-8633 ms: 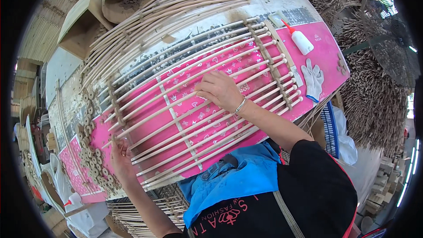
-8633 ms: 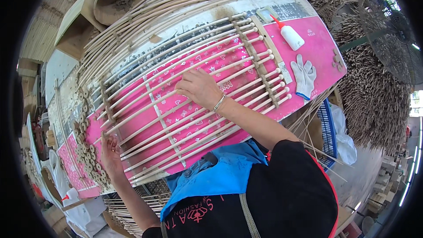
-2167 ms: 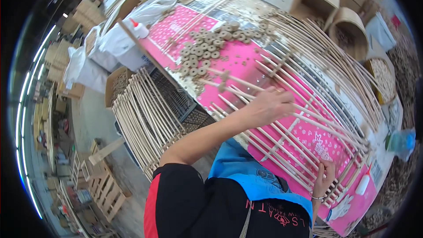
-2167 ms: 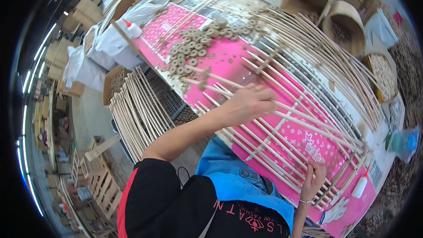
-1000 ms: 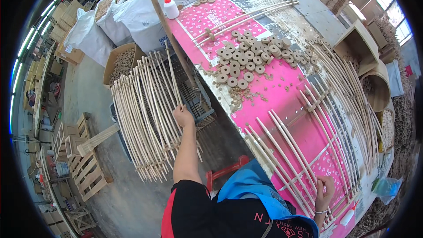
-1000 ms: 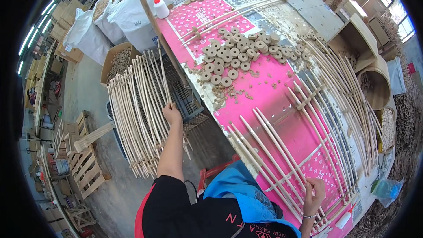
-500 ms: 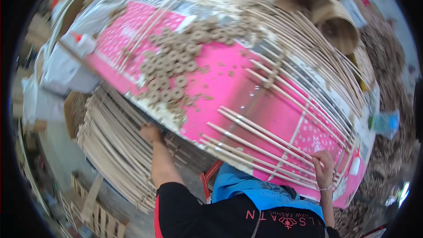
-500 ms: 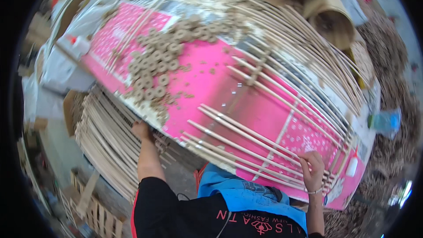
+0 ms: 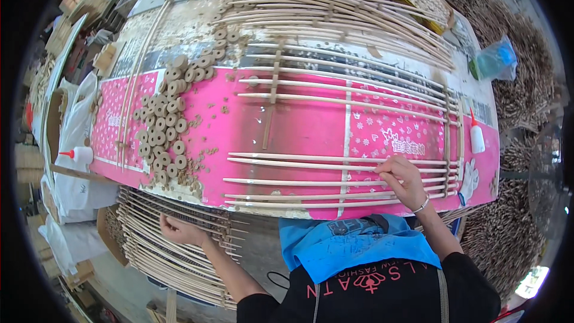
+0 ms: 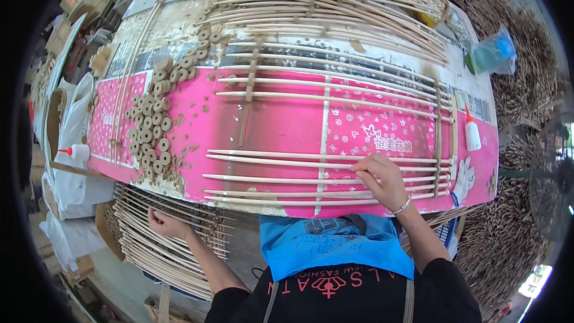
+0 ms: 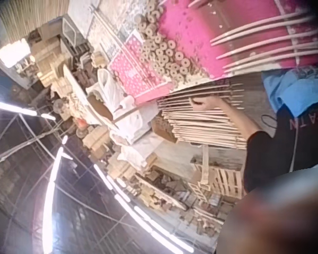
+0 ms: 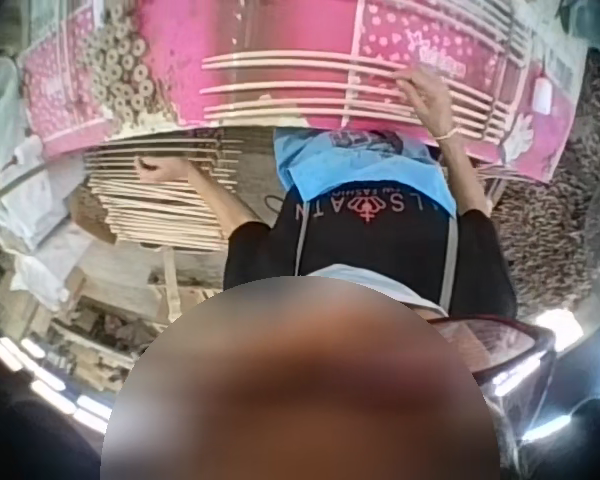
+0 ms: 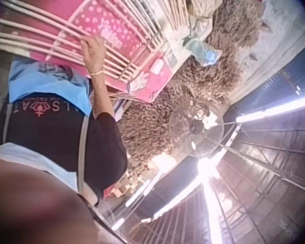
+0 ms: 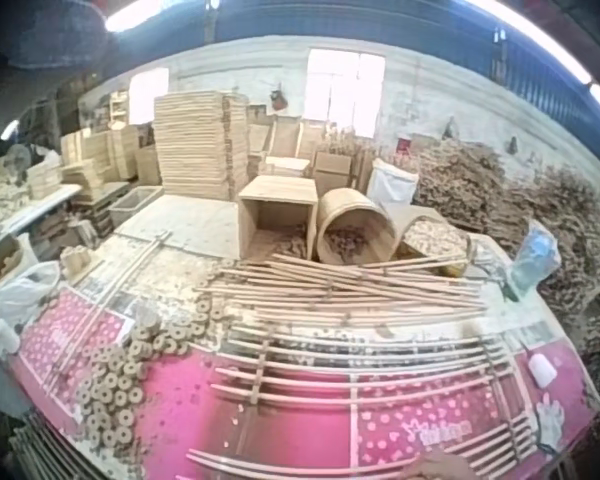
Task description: Assembling a bamboo rack by gluing wooden rings onto bamboo poles.
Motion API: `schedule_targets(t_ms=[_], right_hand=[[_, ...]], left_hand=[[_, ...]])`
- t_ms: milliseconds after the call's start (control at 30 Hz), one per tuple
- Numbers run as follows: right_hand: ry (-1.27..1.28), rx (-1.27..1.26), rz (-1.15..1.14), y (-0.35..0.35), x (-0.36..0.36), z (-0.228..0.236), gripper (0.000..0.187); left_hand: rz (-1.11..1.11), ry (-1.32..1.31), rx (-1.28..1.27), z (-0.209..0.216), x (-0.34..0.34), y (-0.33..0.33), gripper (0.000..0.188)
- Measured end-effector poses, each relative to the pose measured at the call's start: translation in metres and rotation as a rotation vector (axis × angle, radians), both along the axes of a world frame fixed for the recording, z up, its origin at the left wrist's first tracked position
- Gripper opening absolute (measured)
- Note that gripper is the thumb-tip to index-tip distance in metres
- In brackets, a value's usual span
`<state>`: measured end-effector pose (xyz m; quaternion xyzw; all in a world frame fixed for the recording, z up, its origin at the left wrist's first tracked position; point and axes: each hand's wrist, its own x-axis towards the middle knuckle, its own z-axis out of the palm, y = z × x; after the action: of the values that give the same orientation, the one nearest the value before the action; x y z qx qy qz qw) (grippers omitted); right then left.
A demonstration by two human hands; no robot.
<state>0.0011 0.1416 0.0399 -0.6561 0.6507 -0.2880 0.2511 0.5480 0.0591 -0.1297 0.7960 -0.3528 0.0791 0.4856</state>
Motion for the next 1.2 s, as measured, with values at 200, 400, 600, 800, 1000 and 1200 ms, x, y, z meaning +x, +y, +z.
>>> schedule_targets(t_ms=[200, 400, 600, 800, 1000, 1200], right_hand=[[-0.092, -0.027, 0.056, 0.01, 0.001, -0.012, 0.011], [-0.182, -0.11, -0.013, 0.027, 0.003, -0.017, 0.01], [-0.235, -0.182, -0.051, 0.047, 0.001, -0.035, 0.015], [-0.278, -0.168, -0.074, 0.053, -0.009, -0.036, 0.014], [-0.292, -0.193, -0.074, 0.049, -0.019, -0.038, 0.013], [-0.303, -0.177, -0.063, 0.045, -0.015, -0.038, 0.012]], left_hand=[[-0.977, -0.291, -0.022, 0.122, -0.159, -0.064, 0.032], [-1.667, -0.663, 0.115, 0.125, -0.338, -0.126, 0.057], [-1.731, -0.791, 0.098, 0.11, -0.375, -0.149, 0.047], [-1.748, -0.835, 0.115, 0.116, -0.387, -0.158, 0.042], [-1.83, -0.771, 0.134, 0.119, -0.389, -0.163, 0.038], [-1.827, -0.692, 0.117, 0.098, -0.374, -0.169, 0.027]])
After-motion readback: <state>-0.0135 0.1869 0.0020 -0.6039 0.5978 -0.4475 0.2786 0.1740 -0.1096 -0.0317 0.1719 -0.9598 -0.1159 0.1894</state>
